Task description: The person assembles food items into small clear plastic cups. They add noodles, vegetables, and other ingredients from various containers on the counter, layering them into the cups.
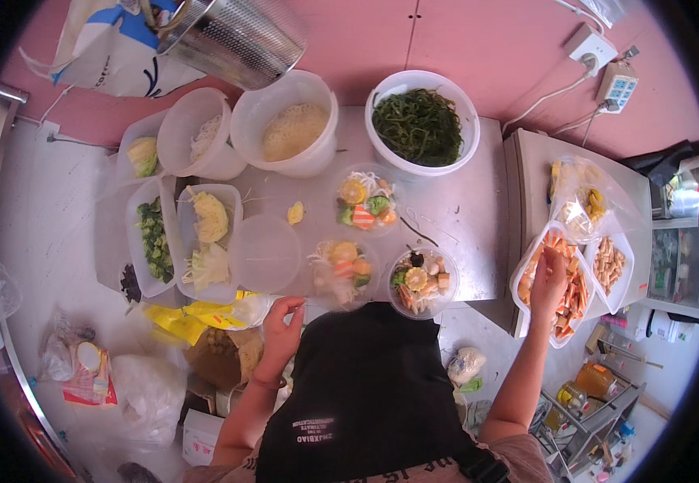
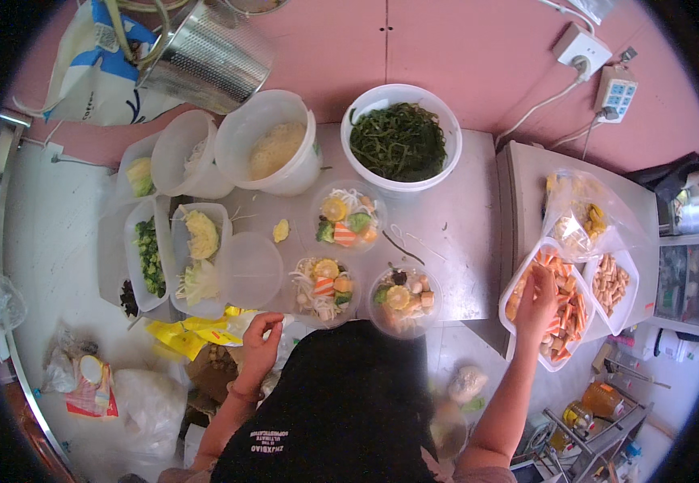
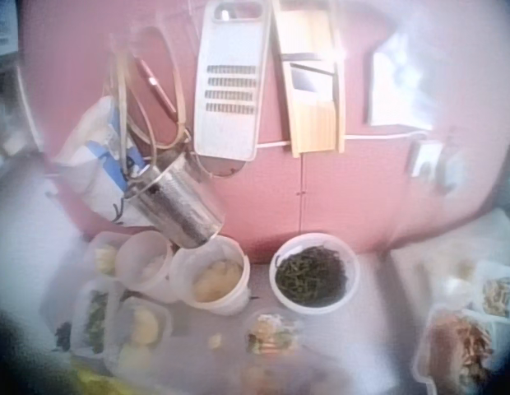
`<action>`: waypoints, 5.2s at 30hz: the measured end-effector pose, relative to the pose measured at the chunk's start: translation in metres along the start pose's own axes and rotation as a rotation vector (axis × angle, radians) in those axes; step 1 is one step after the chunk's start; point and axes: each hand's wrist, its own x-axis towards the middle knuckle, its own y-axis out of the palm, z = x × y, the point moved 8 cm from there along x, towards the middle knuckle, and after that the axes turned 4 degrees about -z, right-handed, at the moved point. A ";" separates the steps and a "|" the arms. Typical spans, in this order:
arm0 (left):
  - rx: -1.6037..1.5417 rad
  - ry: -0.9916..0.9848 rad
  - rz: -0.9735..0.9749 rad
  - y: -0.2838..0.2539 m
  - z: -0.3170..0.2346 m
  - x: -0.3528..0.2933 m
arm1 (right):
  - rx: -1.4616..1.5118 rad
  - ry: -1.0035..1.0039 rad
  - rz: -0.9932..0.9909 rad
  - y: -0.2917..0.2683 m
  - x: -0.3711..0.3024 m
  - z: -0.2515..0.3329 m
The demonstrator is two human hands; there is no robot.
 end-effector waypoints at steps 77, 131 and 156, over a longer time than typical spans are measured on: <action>1.101 0.503 0.412 -0.105 0.060 0.207 | 0.220 -0.358 0.405 0.180 -0.189 0.330; -0.137 0.078 0.443 -0.083 -0.018 0.151 | 0.741 0.131 0.459 0.227 -0.178 0.327; -0.359 -0.175 0.320 -0.201 0.018 0.202 | 0.059 -0.484 0.520 0.227 -0.191 0.339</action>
